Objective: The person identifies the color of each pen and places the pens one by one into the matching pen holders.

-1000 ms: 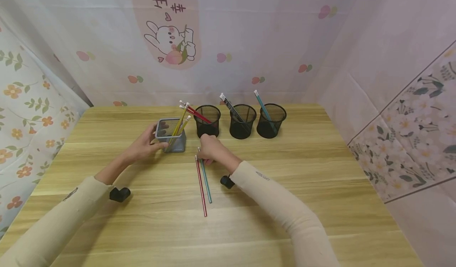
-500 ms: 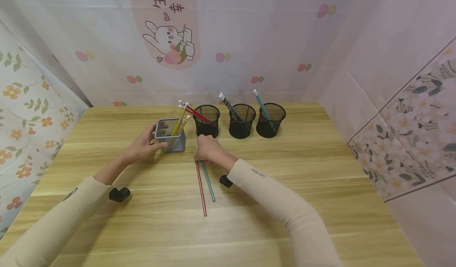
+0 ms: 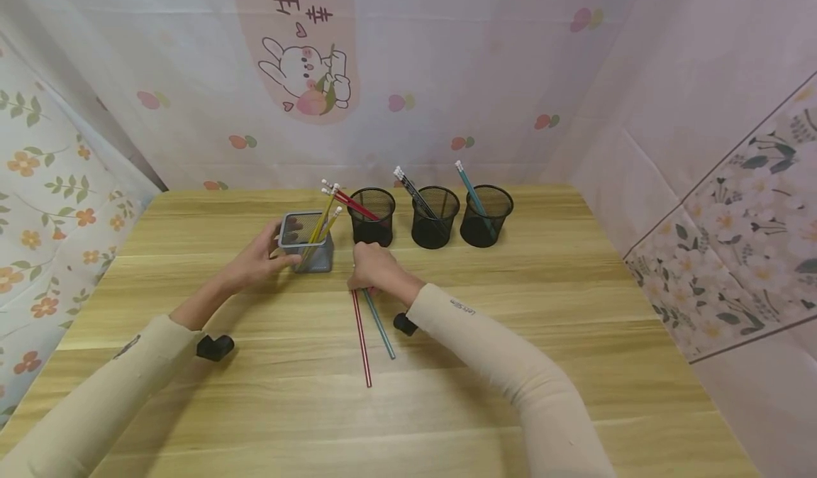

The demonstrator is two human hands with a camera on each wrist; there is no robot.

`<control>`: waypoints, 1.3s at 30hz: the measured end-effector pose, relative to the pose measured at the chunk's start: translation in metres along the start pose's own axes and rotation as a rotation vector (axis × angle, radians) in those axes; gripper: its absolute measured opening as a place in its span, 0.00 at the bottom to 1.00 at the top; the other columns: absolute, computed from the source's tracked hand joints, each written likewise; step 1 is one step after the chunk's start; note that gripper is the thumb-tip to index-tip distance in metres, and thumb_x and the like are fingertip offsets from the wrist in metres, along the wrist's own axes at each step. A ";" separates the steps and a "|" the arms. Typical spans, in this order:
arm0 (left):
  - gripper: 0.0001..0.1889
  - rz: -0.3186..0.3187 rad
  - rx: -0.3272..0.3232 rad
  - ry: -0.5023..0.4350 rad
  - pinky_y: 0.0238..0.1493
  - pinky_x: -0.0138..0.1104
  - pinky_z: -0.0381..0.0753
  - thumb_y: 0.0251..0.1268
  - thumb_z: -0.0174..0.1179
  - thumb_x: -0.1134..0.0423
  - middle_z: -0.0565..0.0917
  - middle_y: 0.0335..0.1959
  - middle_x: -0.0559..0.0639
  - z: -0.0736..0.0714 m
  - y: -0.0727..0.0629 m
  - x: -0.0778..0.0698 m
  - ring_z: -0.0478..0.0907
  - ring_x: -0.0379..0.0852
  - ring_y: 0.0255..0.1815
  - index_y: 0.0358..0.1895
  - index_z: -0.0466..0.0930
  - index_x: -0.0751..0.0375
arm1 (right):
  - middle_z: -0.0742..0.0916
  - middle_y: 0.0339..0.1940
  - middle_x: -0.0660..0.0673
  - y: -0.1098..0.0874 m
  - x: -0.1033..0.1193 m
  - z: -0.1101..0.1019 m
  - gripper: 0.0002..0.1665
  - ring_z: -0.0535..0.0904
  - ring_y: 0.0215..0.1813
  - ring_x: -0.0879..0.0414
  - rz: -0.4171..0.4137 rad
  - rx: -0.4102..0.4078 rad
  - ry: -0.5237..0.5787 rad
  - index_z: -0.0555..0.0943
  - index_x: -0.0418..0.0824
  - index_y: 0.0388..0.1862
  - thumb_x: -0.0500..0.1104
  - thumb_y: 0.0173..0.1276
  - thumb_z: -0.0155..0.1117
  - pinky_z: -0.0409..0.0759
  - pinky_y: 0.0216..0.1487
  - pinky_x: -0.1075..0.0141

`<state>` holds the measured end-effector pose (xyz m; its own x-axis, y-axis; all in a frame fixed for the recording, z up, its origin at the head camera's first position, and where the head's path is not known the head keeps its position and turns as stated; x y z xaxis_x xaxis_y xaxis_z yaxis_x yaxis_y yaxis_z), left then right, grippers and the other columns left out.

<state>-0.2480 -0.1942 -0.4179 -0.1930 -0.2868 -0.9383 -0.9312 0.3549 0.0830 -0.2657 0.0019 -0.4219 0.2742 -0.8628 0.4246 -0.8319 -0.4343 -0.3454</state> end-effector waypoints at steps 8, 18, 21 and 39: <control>0.36 0.009 -0.002 0.003 0.71 0.56 0.64 0.72 0.60 0.76 0.55 0.74 0.71 0.001 -0.001 -0.001 0.53 0.74 0.75 0.75 0.47 0.74 | 0.81 0.10 0.45 -0.001 -0.002 -0.001 0.22 0.83 0.16 0.52 -0.018 0.007 0.000 0.74 0.40 0.13 0.40 0.64 0.73 0.83 0.19 0.67; 0.38 0.002 0.001 -0.005 0.71 0.55 0.63 0.72 0.60 0.76 0.55 0.74 0.71 0.001 0.001 0.000 0.53 0.73 0.75 0.76 0.46 0.73 | 0.82 0.13 0.43 -0.014 -0.008 -0.011 0.22 0.84 0.18 0.51 -0.055 0.033 0.048 0.74 0.40 0.16 0.42 0.65 0.74 0.85 0.23 0.64; 0.37 0.010 -0.001 0.001 0.71 0.55 0.64 0.71 0.60 0.77 0.55 0.74 0.71 0.001 0.001 0.000 0.54 0.74 0.75 0.75 0.47 0.74 | 0.78 0.10 0.46 -0.020 -0.012 -0.019 0.23 0.85 0.21 0.49 -0.077 0.040 0.095 0.71 0.41 0.14 0.38 0.64 0.71 0.86 0.25 0.63; 0.37 -0.010 0.005 -0.001 0.69 0.52 0.67 0.72 0.60 0.76 0.55 0.74 0.69 0.000 0.001 0.003 0.54 0.70 0.75 0.76 0.46 0.73 | 0.78 0.15 0.50 -0.058 -0.035 -0.076 0.10 0.79 0.18 0.54 -0.268 -0.111 0.112 0.76 0.42 0.21 0.35 0.62 0.62 0.69 0.22 0.66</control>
<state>-0.2493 -0.1943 -0.4204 -0.1836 -0.2897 -0.9393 -0.9315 0.3565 0.0721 -0.2631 0.0765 -0.3532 0.4409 -0.6847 0.5804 -0.7864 -0.6063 -0.1178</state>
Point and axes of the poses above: each hand's wrist, its own y-axis towards the middle knuckle, its own z-axis out of the palm, x = y × z, the point moved 7 cm from there along y, towards the middle knuckle
